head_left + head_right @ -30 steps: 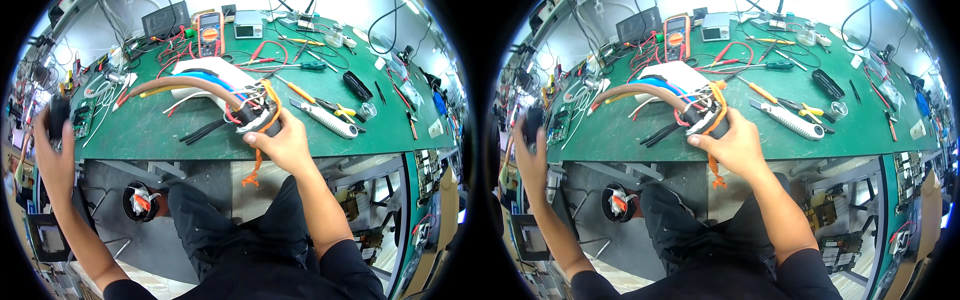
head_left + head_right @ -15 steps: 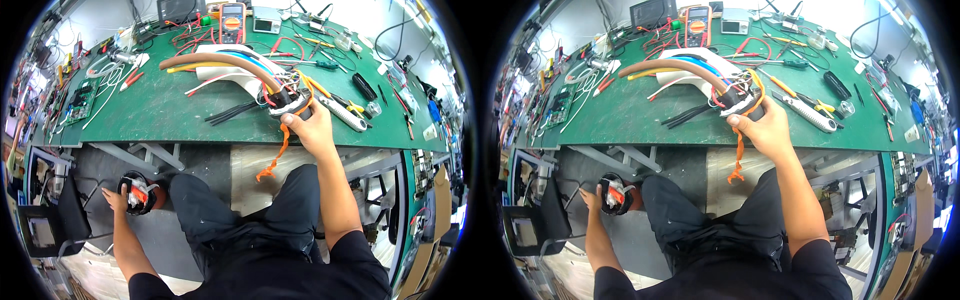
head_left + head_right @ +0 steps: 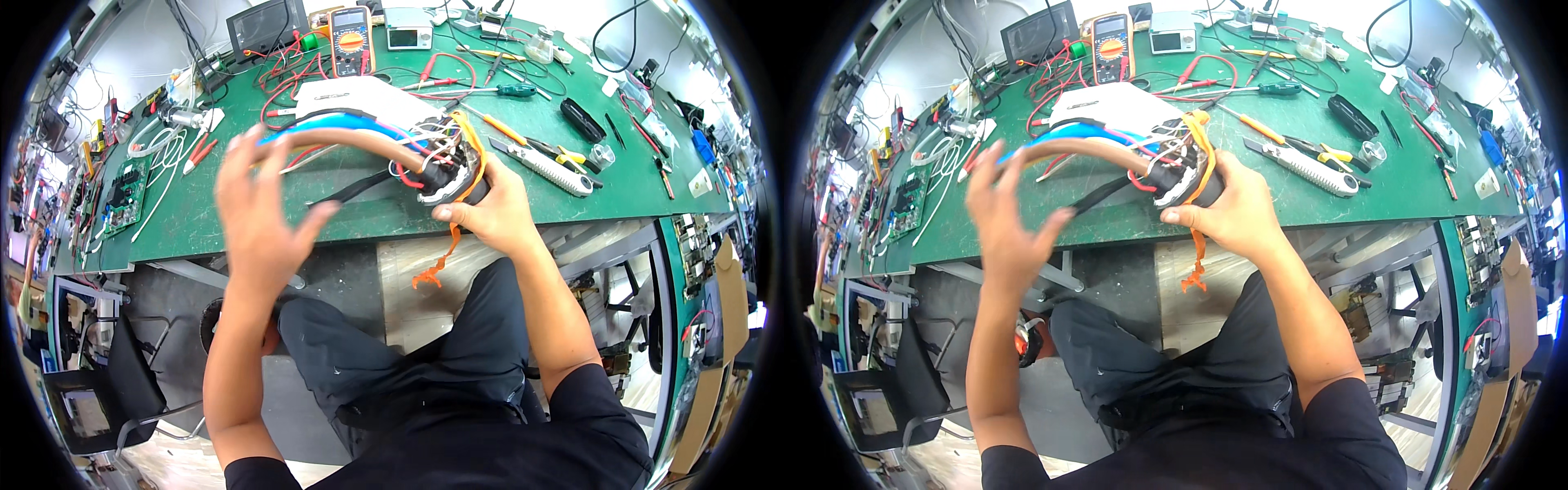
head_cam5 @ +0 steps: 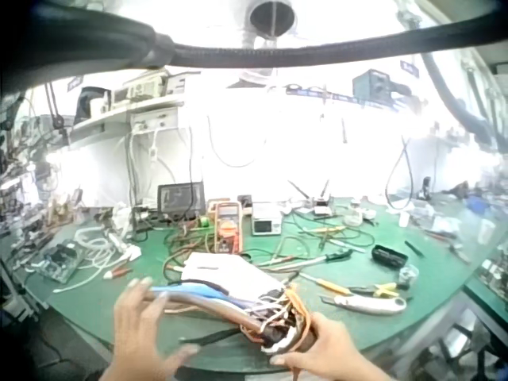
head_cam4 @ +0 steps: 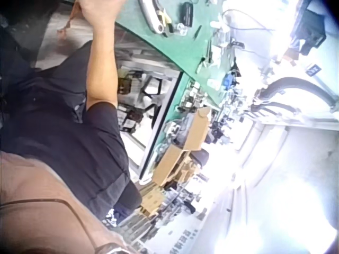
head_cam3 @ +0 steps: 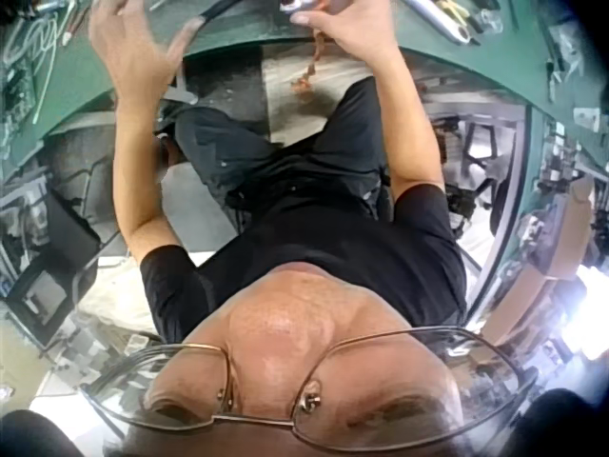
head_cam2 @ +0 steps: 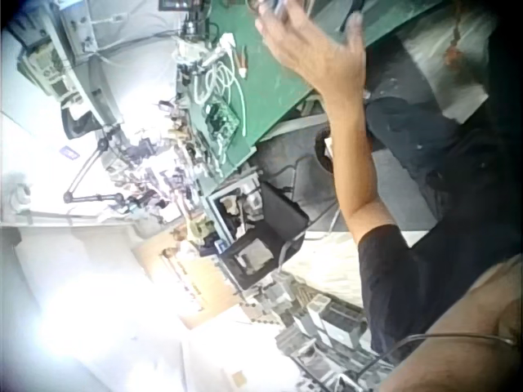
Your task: The person removes orange tape from a charging connector and uses a utility knife to cut through the black insulation on the thick orange cable to reveal the wires inside.
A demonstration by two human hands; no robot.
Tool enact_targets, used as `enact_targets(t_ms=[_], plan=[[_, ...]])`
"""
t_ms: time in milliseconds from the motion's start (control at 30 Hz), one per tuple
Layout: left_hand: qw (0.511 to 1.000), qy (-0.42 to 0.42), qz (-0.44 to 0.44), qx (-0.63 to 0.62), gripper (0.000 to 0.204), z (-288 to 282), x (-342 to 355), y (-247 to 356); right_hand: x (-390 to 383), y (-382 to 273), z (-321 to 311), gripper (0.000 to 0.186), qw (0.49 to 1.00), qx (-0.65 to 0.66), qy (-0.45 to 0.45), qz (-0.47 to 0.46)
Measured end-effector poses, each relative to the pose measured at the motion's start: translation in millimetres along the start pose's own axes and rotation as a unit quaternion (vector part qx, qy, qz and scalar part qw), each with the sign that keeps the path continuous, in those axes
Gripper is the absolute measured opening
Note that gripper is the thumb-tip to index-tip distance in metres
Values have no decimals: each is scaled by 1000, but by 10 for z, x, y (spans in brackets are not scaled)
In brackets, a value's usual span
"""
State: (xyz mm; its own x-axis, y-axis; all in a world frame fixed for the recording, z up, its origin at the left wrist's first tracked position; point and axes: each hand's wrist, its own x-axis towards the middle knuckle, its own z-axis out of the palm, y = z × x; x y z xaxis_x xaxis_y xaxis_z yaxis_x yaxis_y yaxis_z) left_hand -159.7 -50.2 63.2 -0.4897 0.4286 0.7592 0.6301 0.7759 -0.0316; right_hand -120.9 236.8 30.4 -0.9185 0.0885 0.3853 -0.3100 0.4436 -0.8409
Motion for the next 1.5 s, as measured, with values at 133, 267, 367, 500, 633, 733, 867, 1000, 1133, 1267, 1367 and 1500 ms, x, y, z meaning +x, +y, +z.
enact_targets(t_ms=[133,267,367,500,633,733,867,1000,1133,1267,1367,1500], plan=[[1000,-5,24,-3,81,480,163,266,-1,-37,12,86,997,-67,-21,-40],[998,36,21,-48,81,637,46,177,2,-77,-122,93,968,-217,-27,-122],[999,14,28,12,78,551,93,295,-10,-23,-179,94,950,-265,-24,-165],[996,62,60,-21,73,616,88,235,-69,-72,-229,85,966,-202,-49,-155],[993,78,68,-62,70,659,125,236,-186,-128,-221,63,983,-89,-7,-161],[993,76,65,-60,70,633,121,244,-150,-264,-133,31,978,-118,70,-155],[994,63,61,-72,67,580,96,245,-78,-371,-268,22,988,134,57,-48],[995,59,26,-76,46,482,203,458,32,-529,-459,33,929,363,54,51],[975,22,-16,-218,33,424,462,884,102,-650,-553,31,908,415,-37,45],[956,8,-15,-292,27,399,542,940,118,-781,-552,30,900,428,-31,70],[967,14,-39,-250,25,414,513,1008,209,-839,-606,29,911,401,-53,80],[966,20,-46,-254,25,412,489,1007,431,-986,-586,27,951,284,-85,90]])
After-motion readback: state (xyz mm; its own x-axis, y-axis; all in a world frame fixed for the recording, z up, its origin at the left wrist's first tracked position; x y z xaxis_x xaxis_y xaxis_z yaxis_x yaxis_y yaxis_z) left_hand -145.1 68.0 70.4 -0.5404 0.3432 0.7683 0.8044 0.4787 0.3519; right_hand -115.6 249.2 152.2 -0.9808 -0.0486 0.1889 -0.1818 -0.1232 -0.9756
